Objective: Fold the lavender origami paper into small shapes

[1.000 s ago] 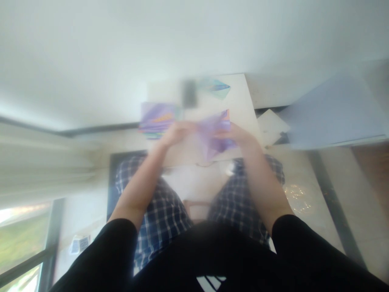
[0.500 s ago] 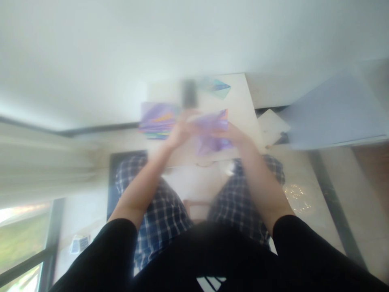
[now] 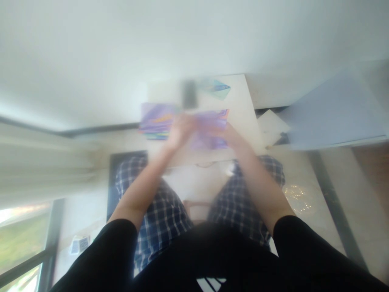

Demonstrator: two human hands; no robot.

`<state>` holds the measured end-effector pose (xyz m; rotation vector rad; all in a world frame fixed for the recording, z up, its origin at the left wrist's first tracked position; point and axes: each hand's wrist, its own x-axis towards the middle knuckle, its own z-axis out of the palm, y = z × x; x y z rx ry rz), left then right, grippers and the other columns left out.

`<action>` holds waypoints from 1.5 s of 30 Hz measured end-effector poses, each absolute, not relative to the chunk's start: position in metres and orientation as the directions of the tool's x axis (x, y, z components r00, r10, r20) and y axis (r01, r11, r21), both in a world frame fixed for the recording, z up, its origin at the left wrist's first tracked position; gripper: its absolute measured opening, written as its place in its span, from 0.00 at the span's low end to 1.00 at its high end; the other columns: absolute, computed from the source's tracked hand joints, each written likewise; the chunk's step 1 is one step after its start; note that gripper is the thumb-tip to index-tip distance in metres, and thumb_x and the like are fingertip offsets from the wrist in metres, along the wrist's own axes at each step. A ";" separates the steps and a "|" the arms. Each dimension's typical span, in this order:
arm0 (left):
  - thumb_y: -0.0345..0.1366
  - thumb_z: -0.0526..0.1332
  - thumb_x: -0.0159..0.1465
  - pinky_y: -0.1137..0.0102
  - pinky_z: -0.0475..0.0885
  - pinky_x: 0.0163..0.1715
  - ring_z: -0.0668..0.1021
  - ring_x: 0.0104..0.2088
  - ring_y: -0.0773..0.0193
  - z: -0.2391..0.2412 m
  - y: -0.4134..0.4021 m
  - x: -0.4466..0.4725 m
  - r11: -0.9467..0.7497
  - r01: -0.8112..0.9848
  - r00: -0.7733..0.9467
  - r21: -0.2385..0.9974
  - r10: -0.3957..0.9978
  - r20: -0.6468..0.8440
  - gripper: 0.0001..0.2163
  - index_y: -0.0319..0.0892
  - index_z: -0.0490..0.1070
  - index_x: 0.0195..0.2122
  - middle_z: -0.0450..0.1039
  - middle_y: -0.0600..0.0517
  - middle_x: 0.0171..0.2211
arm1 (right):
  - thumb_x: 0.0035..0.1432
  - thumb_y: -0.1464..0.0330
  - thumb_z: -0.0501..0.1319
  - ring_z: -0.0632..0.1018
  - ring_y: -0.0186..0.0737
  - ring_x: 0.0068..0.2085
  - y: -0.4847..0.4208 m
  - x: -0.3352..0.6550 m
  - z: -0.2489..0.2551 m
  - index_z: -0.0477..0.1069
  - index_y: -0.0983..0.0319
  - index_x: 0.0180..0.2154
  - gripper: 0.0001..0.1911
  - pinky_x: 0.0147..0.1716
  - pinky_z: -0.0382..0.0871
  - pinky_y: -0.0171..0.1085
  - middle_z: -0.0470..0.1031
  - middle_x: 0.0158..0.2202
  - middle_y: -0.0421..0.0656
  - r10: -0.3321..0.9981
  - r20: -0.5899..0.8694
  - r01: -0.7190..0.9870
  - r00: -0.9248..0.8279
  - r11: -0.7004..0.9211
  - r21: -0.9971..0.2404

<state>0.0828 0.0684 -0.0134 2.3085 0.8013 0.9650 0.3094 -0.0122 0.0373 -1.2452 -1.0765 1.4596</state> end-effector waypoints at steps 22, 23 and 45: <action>0.44 0.59 0.68 0.49 0.65 0.59 0.76 0.51 0.51 -0.013 0.055 0.098 -0.596 0.452 0.406 0.664 0.800 0.442 0.11 0.47 0.79 0.39 0.79 0.48 0.42 | 0.41 0.47 0.71 0.74 0.56 0.61 -0.010 0.285 0.025 0.77 0.58 0.43 0.30 0.62 0.68 0.51 0.82 0.47 0.45 0.943 -0.111 0.022 0.315 -0.124 -0.992; 0.43 0.59 0.68 0.50 0.66 0.58 0.76 0.49 0.52 -0.012 0.055 0.096 -0.595 0.457 0.398 0.662 0.802 0.446 0.11 0.46 0.79 0.39 0.80 0.48 0.42 | 0.41 0.47 0.72 0.74 0.56 0.62 -0.010 0.286 0.024 0.77 0.58 0.44 0.31 0.62 0.69 0.51 0.82 0.47 0.46 0.935 -0.108 0.014 0.337 -0.119 -0.993; 0.44 0.57 0.70 0.63 0.71 0.55 0.80 0.49 0.54 0.003 0.058 0.089 -0.387 0.550 0.288 0.740 0.920 0.267 0.14 0.43 0.81 0.42 0.82 0.45 0.46 | 0.39 0.54 0.76 0.81 0.48 0.51 0.002 0.302 0.017 0.76 0.59 0.40 0.27 0.56 0.75 0.50 0.83 0.43 0.44 0.885 -0.006 -0.156 0.466 0.075 -0.985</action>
